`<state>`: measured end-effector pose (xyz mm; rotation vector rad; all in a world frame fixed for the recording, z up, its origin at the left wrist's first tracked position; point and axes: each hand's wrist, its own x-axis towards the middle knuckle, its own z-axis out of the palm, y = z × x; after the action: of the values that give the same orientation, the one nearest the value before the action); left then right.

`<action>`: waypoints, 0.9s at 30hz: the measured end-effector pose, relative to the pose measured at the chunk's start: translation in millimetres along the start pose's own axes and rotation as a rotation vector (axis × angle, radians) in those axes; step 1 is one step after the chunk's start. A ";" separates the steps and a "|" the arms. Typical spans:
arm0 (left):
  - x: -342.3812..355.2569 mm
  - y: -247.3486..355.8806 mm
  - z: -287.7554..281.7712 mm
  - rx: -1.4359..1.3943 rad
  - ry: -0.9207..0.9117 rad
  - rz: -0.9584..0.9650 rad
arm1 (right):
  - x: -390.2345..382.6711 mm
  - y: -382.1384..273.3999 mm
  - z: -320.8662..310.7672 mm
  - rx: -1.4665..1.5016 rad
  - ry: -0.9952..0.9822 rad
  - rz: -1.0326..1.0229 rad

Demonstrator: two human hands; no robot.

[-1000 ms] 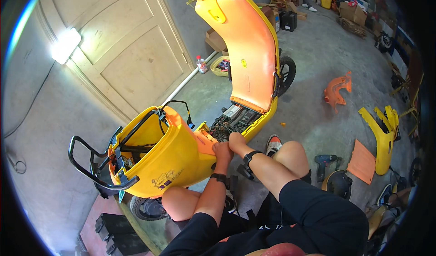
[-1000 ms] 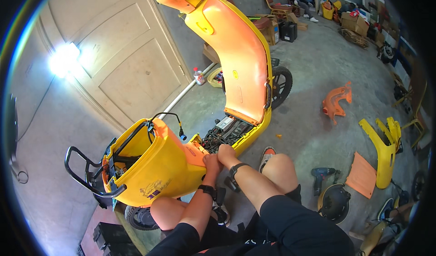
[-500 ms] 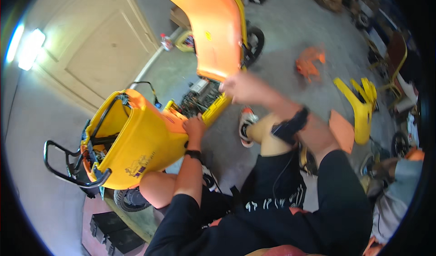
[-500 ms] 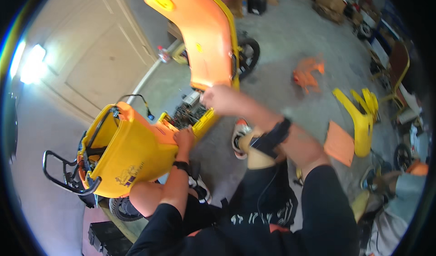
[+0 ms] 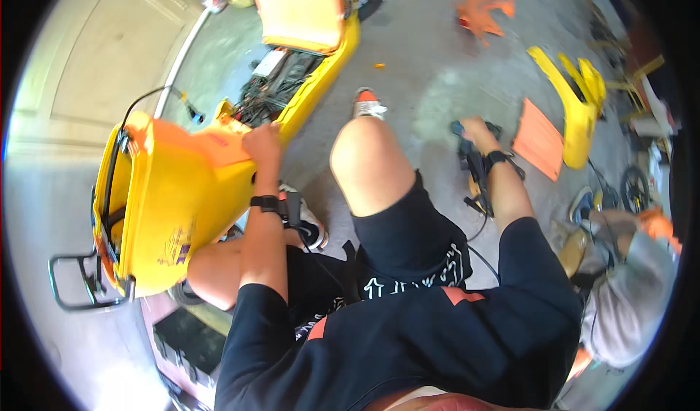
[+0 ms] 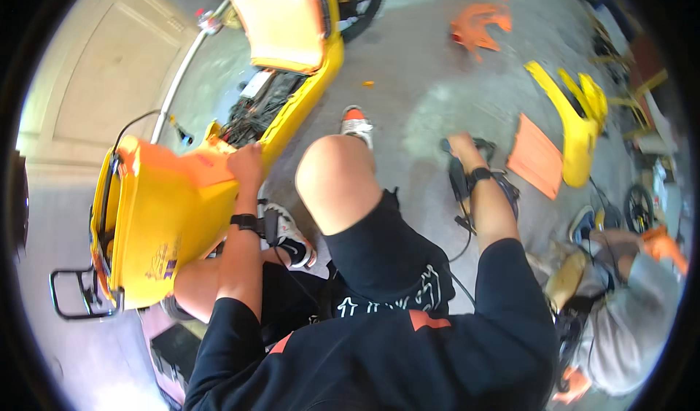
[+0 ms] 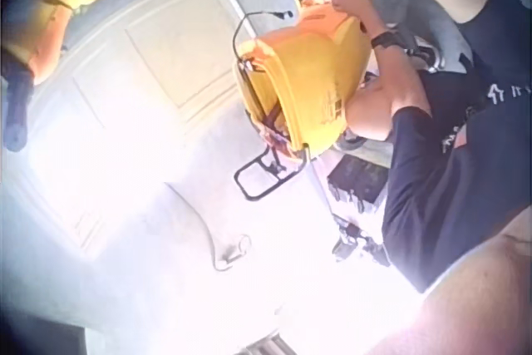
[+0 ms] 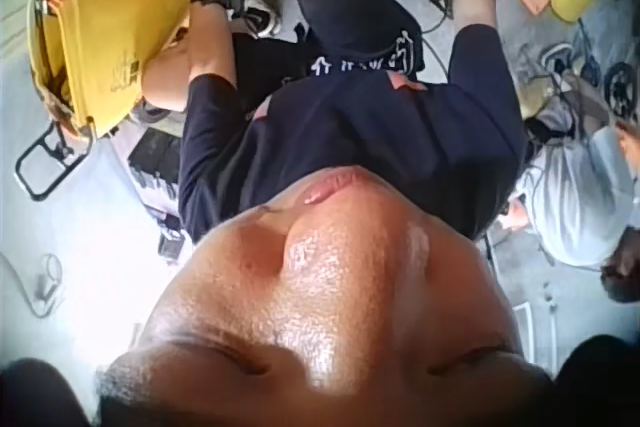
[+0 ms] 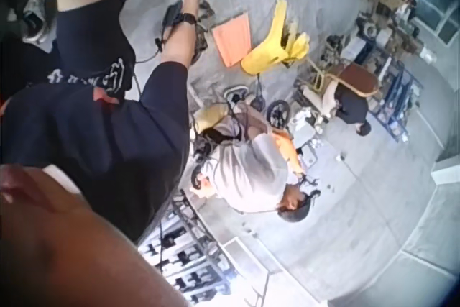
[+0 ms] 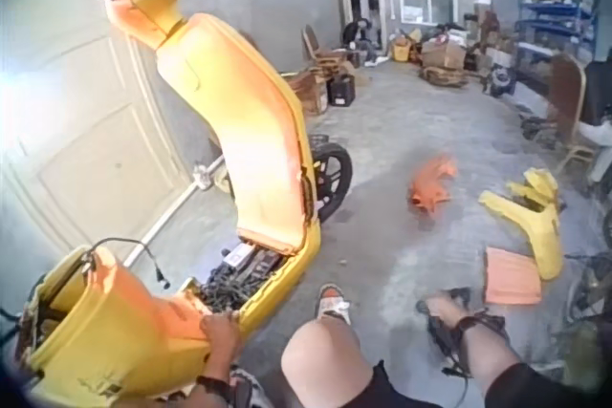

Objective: Repairing a scooter by disassembling body panels and inspecting internal components.

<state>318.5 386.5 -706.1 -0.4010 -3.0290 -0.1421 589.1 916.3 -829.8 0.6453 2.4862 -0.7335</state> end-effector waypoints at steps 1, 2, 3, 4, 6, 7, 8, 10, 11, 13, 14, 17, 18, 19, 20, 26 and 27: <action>-7.3 -3.3 3.7 -0.006 0.085 0.071 | 9.3 -0.5 32.9 0.134 0.206 0.249; -11.5 9.3 9.6 -0.036 0.175 0.153 | 10.0 18.4 52.4 0.255 0.431 0.513; -11.1 31.6 -0.9 -0.143 0.231 0.168 | 0.3 73.7 36.9 0.194 0.522 0.360; -19.5 -16.6 -6.8 -0.013 0.330 0.187 | 24.3 -10.9 75.5 0.056 0.419 0.398; -27.7 -10.4 -10.7 0.013 0.173 0.085 | 20.8 -13.0 95.0 -0.120 0.410 0.347; -24.2 18.6 -6.5 -0.044 0.179 0.068 | 13.1 49.8 79.1 -0.338 0.380 0.531; -29.1 5.4 -8.5 0.041 0.203 0.047 | 20.9 17.0 96.8 -0.274 0.277 0.543; -29.0 15.6 -6.2 0.055 0.225 0.039 | 19.9 46.5 93.6 -0.183 0.206 0.488; -29.3 18.8 -4.2 0.089 0.238 -0.022 | 28.1 51.5 93.0 -0.188 0.195 0.479; -32.7 17.0 0.6 0.138 0.244 -0.083 | 43.3 62.5 98.8 -0.152 0.148 0.490; -33.7 14.0 5.0 0.149 0.228 -0.089 | 51.2 70.6 101.6 -0.150 0.142 0.485; -34.7 11.8 15.9 0.148 0.217 -0.081 | 67.0 96.7 116.5 -0.163 0.247 0.541; -34.6 12.9 18.4 0.129 0.223 -0.065 | 67.3 104.4 123.7 -0.169 0.253 0.536; -31.7 16.8 20.8 0.113 0.235 -0.070 | 66.2 116.1 127.4 -0.219 0.398 0.540; -31.0 17.0 21.5 0.125 0.216 -0.056 | 70.4 115.3 125.6 -0.267 0.535 0.531; -28.2 14.1 11.4 0.144 0.206 -0.041 | 50.3 32.9 80.3 0.416 0.500 0.547; -28.7 13.4 11.5 0.131 0.163 -0.072 | 35.8 15.5 64.9 0.582 0.469 0.378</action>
<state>348.9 393.2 -719.2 -0.2562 -2.8726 0.0185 588.9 900.2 -903.8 1.6050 2.4083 -1.2753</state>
